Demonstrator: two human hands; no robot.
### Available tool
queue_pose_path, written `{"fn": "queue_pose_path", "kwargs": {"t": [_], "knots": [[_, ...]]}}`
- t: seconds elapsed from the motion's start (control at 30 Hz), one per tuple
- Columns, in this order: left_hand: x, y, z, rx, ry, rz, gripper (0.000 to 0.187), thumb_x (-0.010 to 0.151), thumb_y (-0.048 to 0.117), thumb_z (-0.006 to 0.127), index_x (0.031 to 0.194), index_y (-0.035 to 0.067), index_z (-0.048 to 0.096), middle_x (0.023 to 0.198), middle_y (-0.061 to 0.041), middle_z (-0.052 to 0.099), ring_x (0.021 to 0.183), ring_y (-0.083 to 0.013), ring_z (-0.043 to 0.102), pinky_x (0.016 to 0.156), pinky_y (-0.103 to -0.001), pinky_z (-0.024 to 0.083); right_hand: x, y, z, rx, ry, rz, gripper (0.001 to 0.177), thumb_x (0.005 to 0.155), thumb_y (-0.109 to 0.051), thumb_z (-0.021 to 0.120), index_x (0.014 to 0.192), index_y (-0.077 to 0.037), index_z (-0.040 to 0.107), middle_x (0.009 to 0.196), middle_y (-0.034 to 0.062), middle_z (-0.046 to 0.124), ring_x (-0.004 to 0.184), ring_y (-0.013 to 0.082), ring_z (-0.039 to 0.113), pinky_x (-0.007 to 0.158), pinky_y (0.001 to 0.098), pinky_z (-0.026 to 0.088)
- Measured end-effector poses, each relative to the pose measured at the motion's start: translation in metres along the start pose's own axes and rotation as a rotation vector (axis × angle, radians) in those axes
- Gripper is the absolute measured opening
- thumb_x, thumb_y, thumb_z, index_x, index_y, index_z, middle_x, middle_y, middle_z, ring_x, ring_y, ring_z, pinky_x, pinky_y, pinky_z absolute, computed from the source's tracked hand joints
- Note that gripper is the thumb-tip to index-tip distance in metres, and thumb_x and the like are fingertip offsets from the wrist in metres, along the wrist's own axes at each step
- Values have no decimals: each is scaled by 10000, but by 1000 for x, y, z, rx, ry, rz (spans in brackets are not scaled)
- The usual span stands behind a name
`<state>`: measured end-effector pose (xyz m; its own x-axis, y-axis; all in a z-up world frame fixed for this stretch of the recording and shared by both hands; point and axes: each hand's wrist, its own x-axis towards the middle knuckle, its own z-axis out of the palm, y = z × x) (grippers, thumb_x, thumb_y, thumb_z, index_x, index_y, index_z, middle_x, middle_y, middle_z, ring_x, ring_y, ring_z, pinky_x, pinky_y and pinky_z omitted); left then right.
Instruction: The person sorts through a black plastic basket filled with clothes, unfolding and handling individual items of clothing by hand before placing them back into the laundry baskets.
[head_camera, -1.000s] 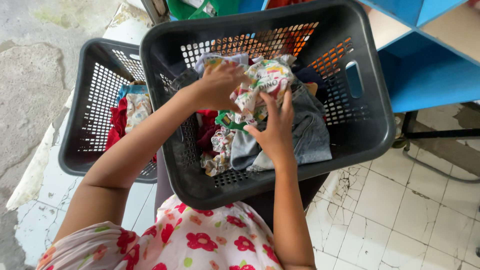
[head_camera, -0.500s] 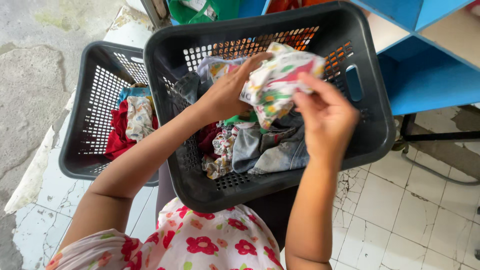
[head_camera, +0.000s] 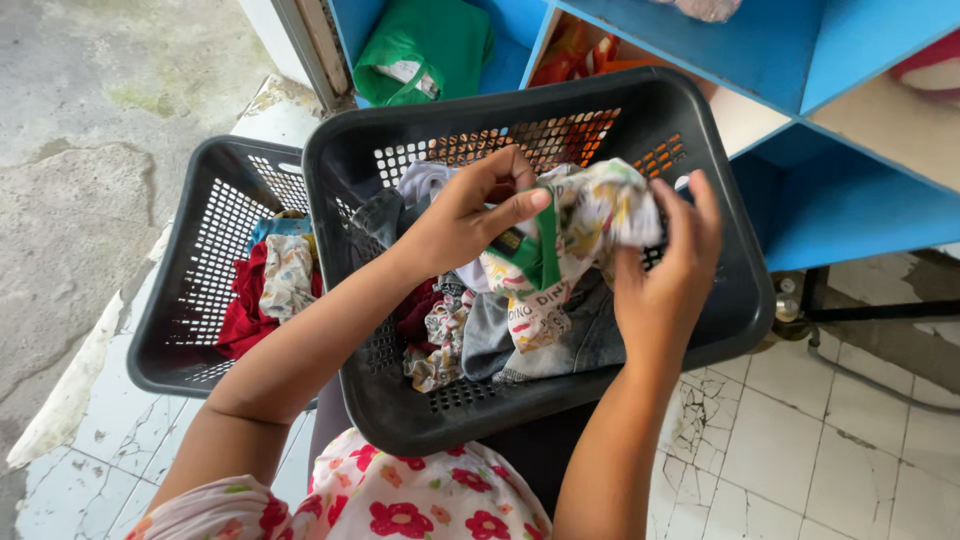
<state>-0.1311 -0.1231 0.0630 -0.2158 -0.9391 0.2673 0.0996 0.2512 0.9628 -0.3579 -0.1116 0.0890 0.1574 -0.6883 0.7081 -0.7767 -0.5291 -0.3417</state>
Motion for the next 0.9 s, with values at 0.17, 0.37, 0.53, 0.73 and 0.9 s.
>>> {"fn": "queue_pose_path", "kwargs": {"t": [0.17,0.37,0.53,0.73,0.9], "knots": [[11,-8,10,-166,57,-61,261,1122,298,559,977,97,479,848,83,399,780,-22,361,655,-227,316,-12,-30,-13,466,76,325,210,968,-177,672,1165,-118,627,1379,82,631,1252,275,638,961,377,498],[11,1,26,-370,113,-83,184,1068,264,580,997,106,517,825,71,427,744,-32,366,639,-223,312,-19,-36,-2,242,-48,68,508,922,-245,827,1319,-61,568,1492,186,517,1396,359,492,1176,459,390],[7,7,32,-290,6,39,224,1112,215,630,993,83,494,945,60,474,885,-32,430,769,-240,372,-26,-42,3,222,38,-34,292,948,-178,805,1195,-102,669,1452,153,526,1350,321,493,1145,426,400],[12,5,14,234,288,31,221,1087,234,612,1028,60,488,740,40,436,667,-41,375,569,-232,302,-36,-27,-5,244,23,-31,123,987,-76,773,1086,-138,735,1296,-46,665,1262,232,573,1079,343,471],[21,5,-27,72,392,156,218,1151,264,551,1068,71,493,875,60,482,778,-21,449,672,-203,401,-58,-9,-2,146,-73,12,95,951,-83,748,1033,-108,708,1240,-37,671,1265,284,550,1090,399,440]]}}
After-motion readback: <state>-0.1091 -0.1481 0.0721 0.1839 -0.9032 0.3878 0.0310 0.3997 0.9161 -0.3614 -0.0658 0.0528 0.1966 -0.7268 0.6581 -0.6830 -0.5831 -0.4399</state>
